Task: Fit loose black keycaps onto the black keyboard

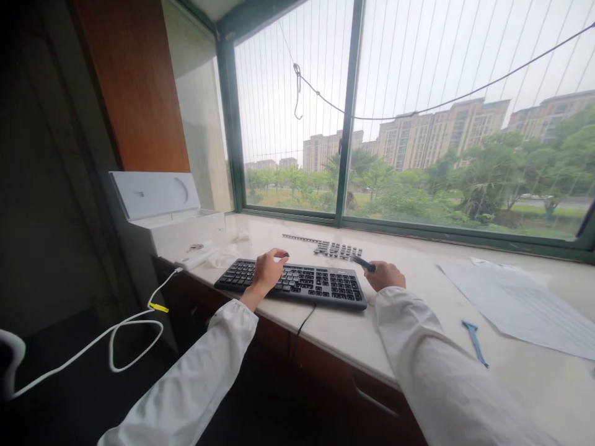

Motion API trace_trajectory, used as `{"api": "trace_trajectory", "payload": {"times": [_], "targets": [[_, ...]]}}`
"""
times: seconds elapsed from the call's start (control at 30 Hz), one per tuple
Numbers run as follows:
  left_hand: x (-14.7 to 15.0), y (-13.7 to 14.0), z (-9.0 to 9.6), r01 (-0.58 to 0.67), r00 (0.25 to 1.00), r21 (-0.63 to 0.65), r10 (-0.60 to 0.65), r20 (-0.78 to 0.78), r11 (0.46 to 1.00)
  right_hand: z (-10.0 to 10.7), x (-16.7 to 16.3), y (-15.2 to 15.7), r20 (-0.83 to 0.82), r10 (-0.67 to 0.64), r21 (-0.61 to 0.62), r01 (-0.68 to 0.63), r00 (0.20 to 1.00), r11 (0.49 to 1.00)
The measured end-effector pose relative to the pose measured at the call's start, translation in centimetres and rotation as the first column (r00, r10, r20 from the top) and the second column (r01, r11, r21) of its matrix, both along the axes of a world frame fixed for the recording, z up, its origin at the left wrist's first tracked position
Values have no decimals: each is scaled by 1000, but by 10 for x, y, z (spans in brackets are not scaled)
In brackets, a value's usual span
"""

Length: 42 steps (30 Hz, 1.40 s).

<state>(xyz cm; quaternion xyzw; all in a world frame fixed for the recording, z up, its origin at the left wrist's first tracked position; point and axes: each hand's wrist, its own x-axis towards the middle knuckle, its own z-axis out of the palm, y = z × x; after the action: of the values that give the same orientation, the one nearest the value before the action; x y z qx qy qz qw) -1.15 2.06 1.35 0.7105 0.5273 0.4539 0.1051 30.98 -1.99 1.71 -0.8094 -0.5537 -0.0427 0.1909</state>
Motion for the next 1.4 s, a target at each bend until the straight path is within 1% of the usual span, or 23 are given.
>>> {"api": "trace_trajectory", "payload": {"times": [0.13, 0.27, 0.33, 0.4, 0.5, 0.6, 0.7, 0.87, 1.0, 1.1, 1.23, 1.4], "targets": [[2, 7, 21, -15, 997, 20, 16, -72, 1000, 2, -2, 0, 7, 9, -27, -9, 1000, 1000], [1, 25, 43, -88, 980, -40, 80, -180, 995, 3, -5, -1, 33, 38, -27, -37, 999, 999], [-1, 37, 50, -116, 968, -64, 98, -231, 991, 3, -5, 0, 59, 52, -20, -51, 997, 999], [-1, 49, 53, -110, 955, -75, 85, -284, 991, 3, -5, 1, 81, 60, -22, -58, 995, 998], [3, 66, 53, -78, 930, -96, 38, -367, 992, 3, -5, 4, 96, 67, -26, -65, 993, 998], [15, 83, 52, -44, 900, -107, -7, -435, 993, 3, -5, 5, 100, 87, -35, -84, 991, 996], [32, 101, 49, -20, 870, -122, -43, -491, 992, 4, -5, 5, 109, 105, -28, -102, 989, 994], [64, 130, 37, -9, 817, -206, -111, -565, 979, 2, -4, 5, 120, 95, -9, -94, 988, 995], [87, 157, 29, 10, 790, -234, -151, -594, 972, 1, -3, 7, 142, 71, -12, -70, 987, 998], [98, 179, 30, 13, 775, -238, -160, -612, 971, 2, -4, 8, 160, 79, -13, -78, 984, 997], [106, 202, 32, 23, 765, -243, -173, -620, 970, 4, -8, 8, 182, 99, -17, -98, 978, 995], [114, 220, 25, 35, 763, -248, -186, -619, 968, 4, -8, 9, 185, 102, -17, -101, 977, 995]]}}
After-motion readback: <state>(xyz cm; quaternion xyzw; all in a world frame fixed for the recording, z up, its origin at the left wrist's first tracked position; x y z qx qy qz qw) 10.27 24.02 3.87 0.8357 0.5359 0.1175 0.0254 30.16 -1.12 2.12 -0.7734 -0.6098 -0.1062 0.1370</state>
